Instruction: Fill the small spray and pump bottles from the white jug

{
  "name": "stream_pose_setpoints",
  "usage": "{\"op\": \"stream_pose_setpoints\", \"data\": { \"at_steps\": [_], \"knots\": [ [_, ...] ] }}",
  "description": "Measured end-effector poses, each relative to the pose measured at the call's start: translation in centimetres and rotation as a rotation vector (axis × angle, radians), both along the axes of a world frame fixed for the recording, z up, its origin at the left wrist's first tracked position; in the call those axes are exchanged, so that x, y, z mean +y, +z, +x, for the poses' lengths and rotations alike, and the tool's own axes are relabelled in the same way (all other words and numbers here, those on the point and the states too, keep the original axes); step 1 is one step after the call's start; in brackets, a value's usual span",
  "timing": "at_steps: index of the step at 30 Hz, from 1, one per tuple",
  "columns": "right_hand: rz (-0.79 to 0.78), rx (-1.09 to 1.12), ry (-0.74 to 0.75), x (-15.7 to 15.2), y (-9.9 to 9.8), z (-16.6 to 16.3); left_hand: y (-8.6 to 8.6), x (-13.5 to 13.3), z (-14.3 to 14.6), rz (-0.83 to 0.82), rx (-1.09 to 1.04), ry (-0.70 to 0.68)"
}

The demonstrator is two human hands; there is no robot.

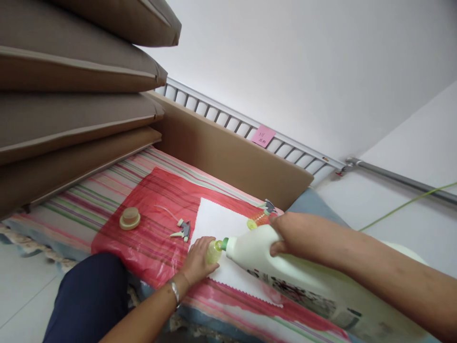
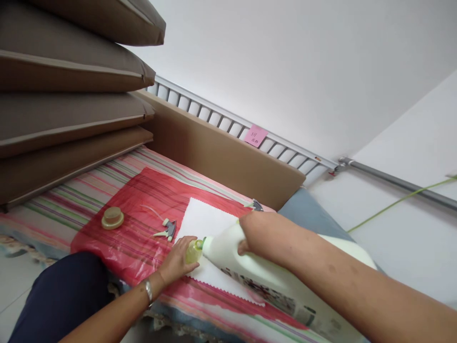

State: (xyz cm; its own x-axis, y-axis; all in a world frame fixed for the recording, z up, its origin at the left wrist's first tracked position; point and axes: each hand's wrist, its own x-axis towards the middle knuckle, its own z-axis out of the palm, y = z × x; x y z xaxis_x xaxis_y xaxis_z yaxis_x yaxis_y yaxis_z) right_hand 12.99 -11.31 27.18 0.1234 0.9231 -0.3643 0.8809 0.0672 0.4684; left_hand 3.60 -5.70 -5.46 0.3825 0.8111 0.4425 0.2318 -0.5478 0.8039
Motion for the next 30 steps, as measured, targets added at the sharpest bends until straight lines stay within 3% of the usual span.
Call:
{"op": "stream_pose_setpoints", "data": {
  "at_steps": [5,9,14,19,22,25,30],
  "knots": [
    [0.103,0.132,-0.087,-1.5,-3.1,2.7,-0.1,0.9,-0.3,-0.066,-0.037,0.027],
    [0.242,0.361,-0.22,-3.4,-5.0,7.0,-0.2,0.6,-0.4,-0.073,-0.028,0.017],
    [0.489,0.631,-0.317,-4.2,-4.9,11.4,-0.2,0.3,-0.5,-0.068,-0.016,0.011],
    [0.787,0.715,-0.294,-2.2,-5.3,10.8,-0.1,0.1,-0.5,-0.083,0.003,0.043],
    [1.008,0.897,-0.23,0.5,-8.3,10.5,-0.4,0.0,-0.4,-0.082,0.012,0.056],
    [1.156,1.101,-0.299,4.1,-12.7,10.5,-0.8,0.0,-0.3,-0.086,0.026,0.055],
    [1.161,1.246,-0.412,9.5,-18.9,10.1,-1.2,0.1,-0.1,-0.125,0.068,0.061]
  ]
}}
